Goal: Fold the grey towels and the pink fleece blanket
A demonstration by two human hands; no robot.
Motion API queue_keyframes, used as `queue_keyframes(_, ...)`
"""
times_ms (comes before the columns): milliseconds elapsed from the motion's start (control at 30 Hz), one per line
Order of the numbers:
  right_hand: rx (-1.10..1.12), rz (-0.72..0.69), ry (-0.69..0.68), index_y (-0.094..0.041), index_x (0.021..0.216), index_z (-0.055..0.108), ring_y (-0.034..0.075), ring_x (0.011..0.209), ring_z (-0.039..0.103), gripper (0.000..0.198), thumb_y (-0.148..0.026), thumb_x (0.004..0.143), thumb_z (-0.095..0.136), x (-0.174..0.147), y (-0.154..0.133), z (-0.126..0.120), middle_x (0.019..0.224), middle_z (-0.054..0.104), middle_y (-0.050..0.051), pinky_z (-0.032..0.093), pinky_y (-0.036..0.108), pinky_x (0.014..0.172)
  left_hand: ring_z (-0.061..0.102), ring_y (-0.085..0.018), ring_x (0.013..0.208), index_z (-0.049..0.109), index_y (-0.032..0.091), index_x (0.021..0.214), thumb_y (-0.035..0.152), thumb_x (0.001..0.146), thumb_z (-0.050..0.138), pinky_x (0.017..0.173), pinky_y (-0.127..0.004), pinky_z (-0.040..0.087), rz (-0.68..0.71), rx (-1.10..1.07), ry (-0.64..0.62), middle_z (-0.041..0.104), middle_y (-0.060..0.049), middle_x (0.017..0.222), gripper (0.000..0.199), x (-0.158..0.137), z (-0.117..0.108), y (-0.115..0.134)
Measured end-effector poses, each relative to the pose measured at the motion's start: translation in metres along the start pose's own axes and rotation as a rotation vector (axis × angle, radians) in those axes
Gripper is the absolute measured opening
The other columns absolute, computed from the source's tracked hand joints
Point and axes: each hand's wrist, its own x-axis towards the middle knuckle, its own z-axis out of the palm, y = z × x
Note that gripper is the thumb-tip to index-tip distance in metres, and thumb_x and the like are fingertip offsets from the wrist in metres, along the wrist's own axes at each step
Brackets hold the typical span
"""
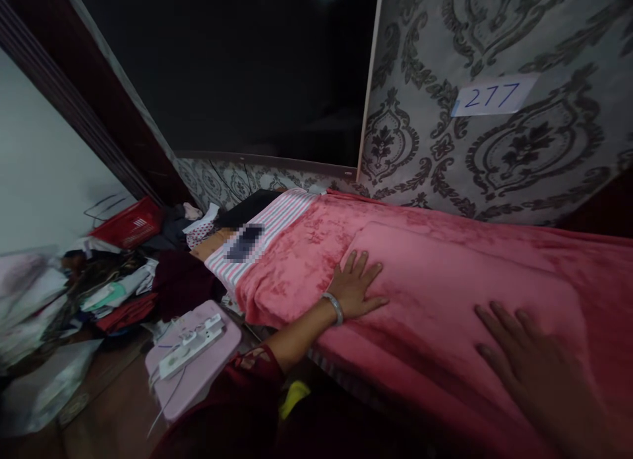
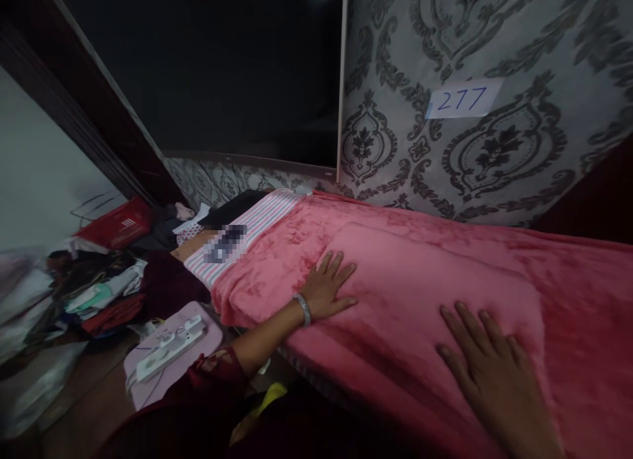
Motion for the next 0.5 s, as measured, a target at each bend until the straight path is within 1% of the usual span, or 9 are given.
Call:
queue_keyframes(100,-0.006,-0.018,0.010,-0.025,0.157,0.037,0.037,0.149,0.029,0.066,-0.052,0.099,0.023,0.006,-0.004,-0.003,0.160,0.040,0.009,0.034,0.061,0.113,0.009,-0.040,0.155,0.027,0.027,0.159,0.075,0.089,0.043,0.114,-0.067,0.029,-0.015,0.012,-0.016,0.016,-0.015,0.168,0.087,0.002,-0.002,0.000)
queue_keyframes(200,-0.029,0.028,-0.014,-0.024,0.151,0.047,0.036,0.147,0.034,0.059,-0.048,0.101,0.027,0.012,-0.012,-0.011,0.156,0.045,0.009,0.034,0.059,0.113,0.011,-0.038,0.155,0.029,0.028,0.159,0.071,0.090,0.046,0.116,-0.065,0.027,-0.019,0.022,-0.004,0.017,-0.014,0.168,0.083,0.004,-0.003,0.000)
queue_keyframes(267,-0.030,0.061,-0.039,-0.026,0.149,0.050,0.035,0.146,0.036,0.055,-0.047,0.102,0.031,0.016,-0.017,-0.016,0.156,0.045,0.007,0.034,0.058,0.113,0.011,-0.038,0.155,0.030,0.027,0.159,0.067,0.092,0.047,0.117,-0.064,0.027,-0.013,0.025,0.014,0.016,-0.015,0.168,0.079,0.007,-0.002,-0.002)
queue_keyframes(367,0.010,0.094,-0.062,-0.028,0.149,0.050,0.033,0.147,0.034,0.052,-0.044,0.101,0.039,0.022,-0.018,-0.022,0.157,0.044,0.006,0.031,0.058,0.115,0.010,-0.040,0.154,0.033,0.022,0.158,0.062,0.095,0.047,0.118,-0.061,0.027,-0.009,0.036,0.016,0.016,-0.017,0.168,0.076,0.014,-0.003,-0.006)
queue_keyframes(433,0.052,0.116,-0.073,-0.027,0.148,0.051,0.032,0.147,0.035,0.050,-0.041,0.101,0.043,0.024,-0.017,-0.028,0.157,0.043,0.007,0.029,0.058,0.116,0.011,-0.040,0.154,0.034,0.021,0.157,0.058,0.096,0.047,0.118,-0.058,0.029,-0.012,0.052,0.005,0.017,-0.017,0.168,0.074,0.019,-0.007,-0.007)
queue_keyframes(500,0.096,0.146,-0.096,-0.027,0.146,0.054,0.031,0.146,0.038,0.047,-0.039,0.102,0.043,0.024,-0.019,-0.037,0.156,0.045,0.008,0.030,0.058,0.115,0.014,-0.041,0.154,0.036,0.020,0.157,0.055,0.096,0.048,0.117,-0.059,0.031,-0.026,0.070,-0.027,0.019,-0.017,0.167,0.071,0.019,-0.016,-0.004)
